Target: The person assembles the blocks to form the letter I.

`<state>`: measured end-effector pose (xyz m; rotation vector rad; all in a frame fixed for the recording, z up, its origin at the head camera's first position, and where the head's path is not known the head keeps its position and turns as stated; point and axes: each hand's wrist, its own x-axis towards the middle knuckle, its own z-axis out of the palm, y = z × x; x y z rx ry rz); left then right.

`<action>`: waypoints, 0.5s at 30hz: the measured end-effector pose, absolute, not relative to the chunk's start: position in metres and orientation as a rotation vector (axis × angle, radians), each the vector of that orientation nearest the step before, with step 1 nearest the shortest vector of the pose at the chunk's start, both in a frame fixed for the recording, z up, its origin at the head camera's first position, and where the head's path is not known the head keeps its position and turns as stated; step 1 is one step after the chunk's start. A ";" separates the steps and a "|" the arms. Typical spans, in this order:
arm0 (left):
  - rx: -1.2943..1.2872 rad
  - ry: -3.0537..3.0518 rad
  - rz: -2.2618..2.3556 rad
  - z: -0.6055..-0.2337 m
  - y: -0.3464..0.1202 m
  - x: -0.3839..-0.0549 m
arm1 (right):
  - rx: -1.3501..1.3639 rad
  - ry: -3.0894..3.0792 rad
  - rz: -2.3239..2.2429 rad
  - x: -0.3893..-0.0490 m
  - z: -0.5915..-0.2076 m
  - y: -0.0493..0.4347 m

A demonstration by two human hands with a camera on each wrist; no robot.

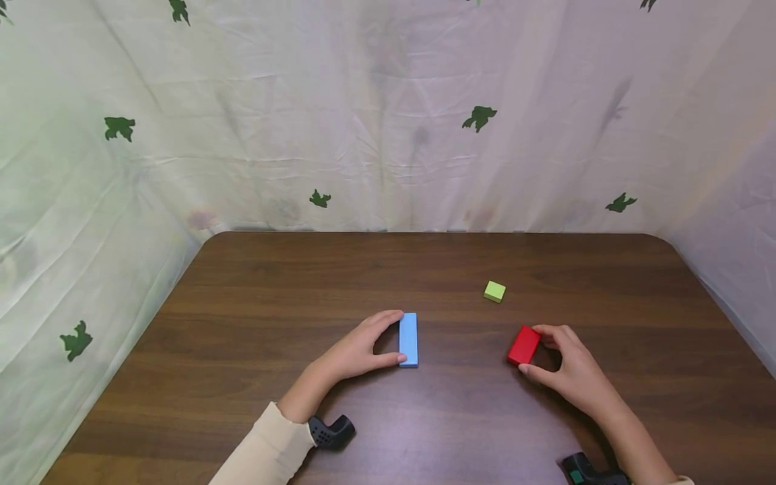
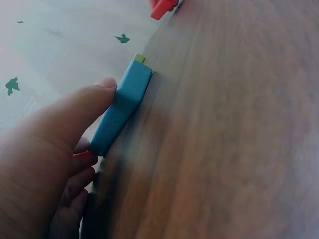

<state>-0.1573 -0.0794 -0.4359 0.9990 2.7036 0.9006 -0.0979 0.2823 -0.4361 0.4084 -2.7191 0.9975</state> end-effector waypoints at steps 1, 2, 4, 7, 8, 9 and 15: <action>0.998 2.703 0.902 -0.436 -0.079 -0.157 | 0.408 -2.715 1.003 -0.098 -0.435 0.282; 0.996 2.703 0.902 -0.436 -0.079 -0.157 | 0.406 -2.711 1.008 -0.098 -0.434 0.282; 0.994 2.703 0.902 -0.436 -0.079 -0.157 | 0.405 -2.700 1.020 -0.098 -0.432 0.281; 0.990 2.706 0.895 -0.436 -0.079 -0.158 | 0.408 -2.690 1.031 -0.098 -0.430 0.280; 0.989 2.706 0.892 -0.436 -0.079 -0.158 | 0.411 -2.686 1.034 -0.098 -0.429 0.280; 0.988 2.705 0.891 -0.436 -0.079 -0.158 | 0.414 -2.684 1.036 -0.099 -0.428 0.280; 0.982 2.703 0.884 -0.435 -0.079 -0.158 | 0.438 -2.674 1.028 -0.102 -0.424 0.276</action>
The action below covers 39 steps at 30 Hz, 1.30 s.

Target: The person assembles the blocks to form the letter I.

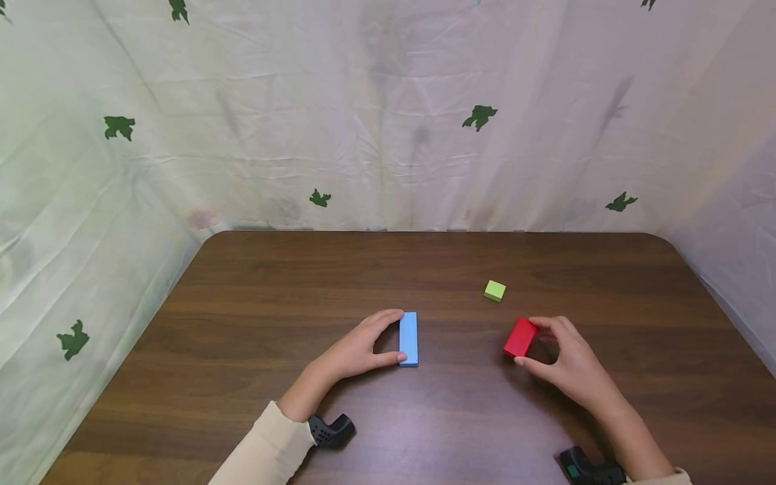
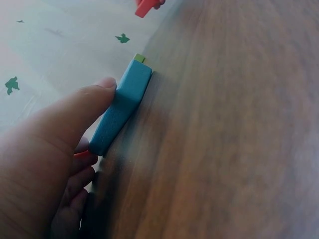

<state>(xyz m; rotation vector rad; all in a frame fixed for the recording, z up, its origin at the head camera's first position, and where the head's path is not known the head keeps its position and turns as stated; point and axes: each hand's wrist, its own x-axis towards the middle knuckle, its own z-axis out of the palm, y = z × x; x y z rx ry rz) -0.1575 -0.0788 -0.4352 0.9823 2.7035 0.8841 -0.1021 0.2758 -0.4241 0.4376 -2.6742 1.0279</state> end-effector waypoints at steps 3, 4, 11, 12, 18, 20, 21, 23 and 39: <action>0.984 2.703 0.889 -0.435 -0.079 -0.157 | 0.461 -2.655 1.039 -0.104 -0.422 0.272; 0.984 2.703 0.891 -0.435 -0.079 -0.157 | 0.468 -2.647 1.044 -0.104 -0.421 0.270; 0.982 2.694 0.903 -0.436 -0.080 -0.158 | 0.551 -2.579 1.090 -0.107 -0.414 0.259; 0.981 2.694 0.903 -0.436 -0.080 -0.158 | 0.566 -2.569 1.092 -0.107 -0.413 0.258; 0.979 2.692 0.892 -0.436 -0.079 -0.158 | 0.653 -2.513 1.087 -0.107 -0.402 0.244; 0.977 2.690 0.889 -0.436 -0.079 -0.158 | 0.671 -2.514 1.079 -0.107 -0.401 0.240; 0.976 2.688 0.890 -0.436 -0.079 -0.158 | 0.681 -2.516 1.081 -0.107 -0.400 0.239; 0.975 2.688 0.891 -0.436 -0.079 -0.158 | 0.710 -2.513 1.084 -0.109 -0.403 0.238; 0.978 2.692 0.893 -0.436 -0.079 -0.158 | 0.903 -2.480 1.212 -0.106 -0.396 0.208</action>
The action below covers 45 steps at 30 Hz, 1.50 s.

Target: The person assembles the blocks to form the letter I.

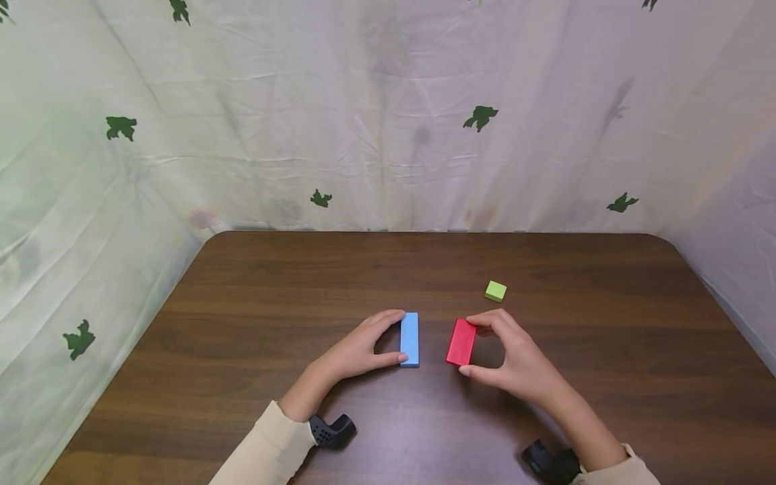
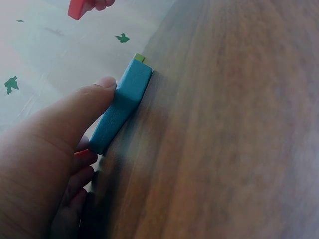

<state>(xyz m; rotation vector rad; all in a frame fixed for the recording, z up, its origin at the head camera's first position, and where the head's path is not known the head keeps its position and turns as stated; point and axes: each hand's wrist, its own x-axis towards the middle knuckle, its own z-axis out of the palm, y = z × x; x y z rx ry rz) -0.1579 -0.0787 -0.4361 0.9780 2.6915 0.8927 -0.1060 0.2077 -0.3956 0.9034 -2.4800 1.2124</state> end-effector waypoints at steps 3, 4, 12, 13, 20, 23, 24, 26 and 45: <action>0.983 2.693 0.893 -0.436 -0.079 -0.158 | 0.933 -2.479 1.240 -0.105 -0.397 0.202; 0.984 2.693 0.894 -0.436 -0.079 -0.158 | 0.952 -2.467 1.244 -0.105 -0.397 0.200; 0.979 2.691 0.908 -0.436 -0.078 -0.157 | 1.102 -2.365 1.248 -0.104 -0.402 0.183; 0.975 2.691 0.910 -0.436 -0.078 -0.157 | 1.109 -2.369 1.242 -0.103 -0.402 0.182; 0.974 2.695 0.916 -0.436 -0.078 -0.156 | 1.106 -2.471 1.261 -0.100 -0.404 0.174; 0.982 2.700 0.916 -0.437 -0.078 -0.156 | 1.124 -2.479 1.265 -0.100 -0.408 0.171; 0.981 2.700 0.917 -0.437 -0.078 -0.156 | 1.139 -2.464 1.266 -0.100 -0.409 0.170; 0.980 2.698 0.917 -0.437 -0.078 -0.156 | 1.167 -2.439 1.263 -0.100 -0.412 0.168; 1.009 2.698 0.932 -0.438 -0.079 -0.158 | 1.228 -2.517 1.278 -0.095 -0.426 0.157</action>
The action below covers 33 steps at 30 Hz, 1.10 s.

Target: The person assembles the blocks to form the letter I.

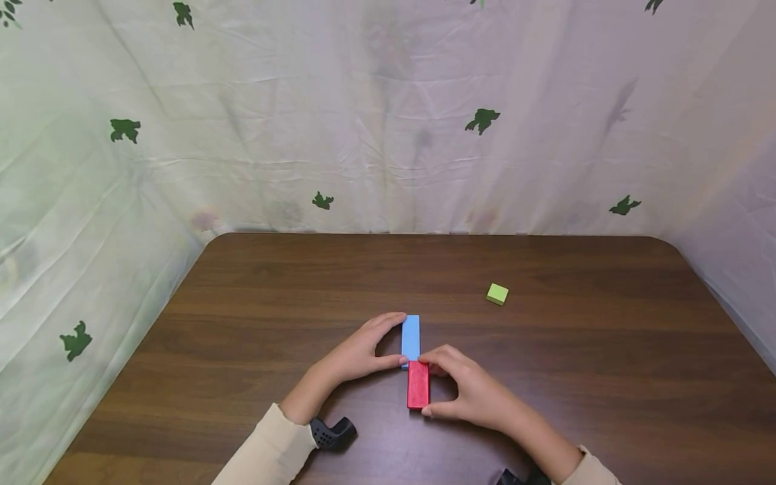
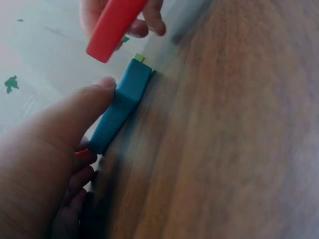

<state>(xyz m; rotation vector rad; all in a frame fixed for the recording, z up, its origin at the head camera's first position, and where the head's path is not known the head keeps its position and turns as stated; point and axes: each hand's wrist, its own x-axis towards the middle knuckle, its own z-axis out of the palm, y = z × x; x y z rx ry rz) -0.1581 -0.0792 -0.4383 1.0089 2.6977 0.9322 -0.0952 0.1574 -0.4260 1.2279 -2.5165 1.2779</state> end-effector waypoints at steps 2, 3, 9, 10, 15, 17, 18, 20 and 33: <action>1.010 2.697 0.933 -0.438 -0.079 -0.158 | 1.229 -2.538 1.275 -0.095 -0.428 0.157; 1.014 2.697 0.933 -0.438 -0.079 -0.158 | 1.232 -2.543 1.272 -0.095 -0.429 0.157; 1.020 2.702 0.936 -0.438 -0.079 -0.157 | 1.239 -2.572 1.249 -0.094 -0.430 0.156; 1.017 2.701 0.935 -0.437 -0.079 -0.156 | 1.239 -2.578 1.247 -0.093 -0.431 0.155; 0.999 2.695 0.932 -0.436 -0.079 -0.156 | 1.190 -2.641 1.240 -0.091 -0.431 0.153; 0.990 2.692 0.932 -0.437 -0.079 -0.157 | 1.162 -2.663 1.218 -0.090 -0.432 0.153; 0.987 2.692 0.931 -0.437 -0.079 -0.157 | 1.154 -2.669 1.201 -0.090 -0.432 0.153; 0.984 2.694 0.929 -0.437 -0.079 -0.157 | 1.150 -2.676 1.169 -0.089 -0.433 0.152; 0.985 2.691 0.927 -0.435 -0.079 -0.157 | 1.141 -2.736 1.125 -0.088 -0.436 0.149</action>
